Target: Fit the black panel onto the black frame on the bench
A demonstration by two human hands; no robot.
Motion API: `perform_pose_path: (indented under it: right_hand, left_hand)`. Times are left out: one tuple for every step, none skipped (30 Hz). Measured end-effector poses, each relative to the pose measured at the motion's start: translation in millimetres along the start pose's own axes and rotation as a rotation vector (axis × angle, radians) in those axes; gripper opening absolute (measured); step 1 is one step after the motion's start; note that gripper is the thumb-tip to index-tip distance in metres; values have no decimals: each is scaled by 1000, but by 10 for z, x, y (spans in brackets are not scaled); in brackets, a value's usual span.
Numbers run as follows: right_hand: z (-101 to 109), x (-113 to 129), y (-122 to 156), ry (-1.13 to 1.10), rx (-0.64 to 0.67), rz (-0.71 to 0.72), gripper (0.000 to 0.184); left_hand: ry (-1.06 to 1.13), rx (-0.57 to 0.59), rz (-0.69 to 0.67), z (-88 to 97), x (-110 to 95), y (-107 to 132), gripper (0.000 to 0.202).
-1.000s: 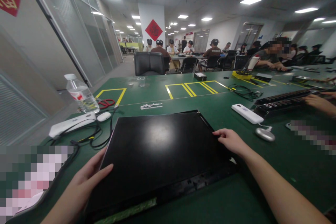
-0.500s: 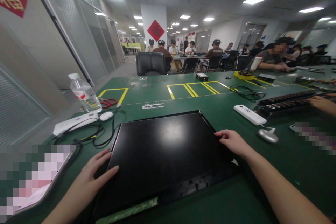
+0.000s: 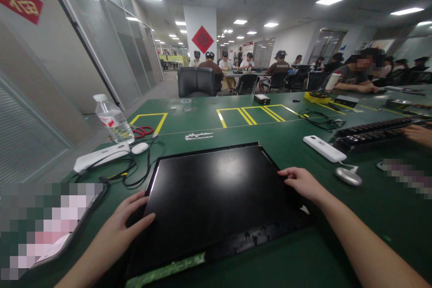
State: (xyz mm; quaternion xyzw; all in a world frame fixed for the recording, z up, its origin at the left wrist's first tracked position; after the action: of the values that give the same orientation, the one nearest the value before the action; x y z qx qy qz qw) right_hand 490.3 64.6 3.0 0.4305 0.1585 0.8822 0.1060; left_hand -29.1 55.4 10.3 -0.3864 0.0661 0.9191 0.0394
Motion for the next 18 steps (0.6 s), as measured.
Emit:
perform_pose_path:
  right_hand:
    - [-1,10,5,4,2,-1,43]
    - [-1,20,10,8,4,-1,44]
    - [-1,30,14,13,4,0,44]
    - [0,41,18,15,1,5,43]
    - [2,50,20,14,-2,11,43]
    - [5,56,21,14,-5,15,42]
    - [7,60,21,14,-7,17,42]
    - [9,61,20,14,-9,19,42]
    - [9,60,17,15,-8,20,42]
    - [9,57,13,18,-7,20,42]
    - [9,52,9,20,-8,20,42]
    - [10,46,5,21,-12,20,42]
    - [10,41,3,23,-15,19,42]
    - [11,37,1,26,-20,19,43]
    - [12,35,2,29,-26,18,43]
    - [14,37,5,32,-31,20,43]
    - [14,42,11,33,-34,20,43]
    - [14,49,17,33,-34,18,43]
  left_hand:
    - [-6,1,-2,2,8,0,52]
    - [-11,-1,-7,4,12,0,50]
    - [-17,-4,-14,7,13,-1,49]
    - [-23,-3,-21,7,12,-3,47]
    - [-29,2,-27,5,7,-6,46]
    - [-35,5,-29,2,1,-8,46]
    - [-42,9,-29,-1,-7,-10,46]
    - [-51,12,-27,-5,-16,-12,45]
    - [-60,11,-24,-8,-26,-13,45]
    - [-69,12,-20,-11,-36,-13,45]
    - [-77,15,-16,-14,-43,-14,47]
    - [-86,20,-13,-17,-48,-14,49]
    - [-96,27,-11,-22,-49,-15,52]
    - [-107,34,-11,-26,-46,-17,55]
    - [-119,40,-16,-33,-39,-18,56]
    - [-133,48,-26,-43,-28,-20,56]
    - [-147,51,-41,-55,-12,-21,55]
    - [-162,54,-60,-71,7,-21,52]
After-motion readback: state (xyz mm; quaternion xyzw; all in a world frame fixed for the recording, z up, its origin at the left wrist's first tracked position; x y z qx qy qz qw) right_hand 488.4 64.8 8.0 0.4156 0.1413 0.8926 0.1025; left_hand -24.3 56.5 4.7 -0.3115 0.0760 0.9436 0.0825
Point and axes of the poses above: each hand's wrist, its own y-axis away from the middle knuckle, its own z-axis out of the back of the hand, x = y × z, the point moved 4 cm from there along -y, towards the middle knuckle, and after that the axes turned 15 degrees about x, right-handed, at the moved point
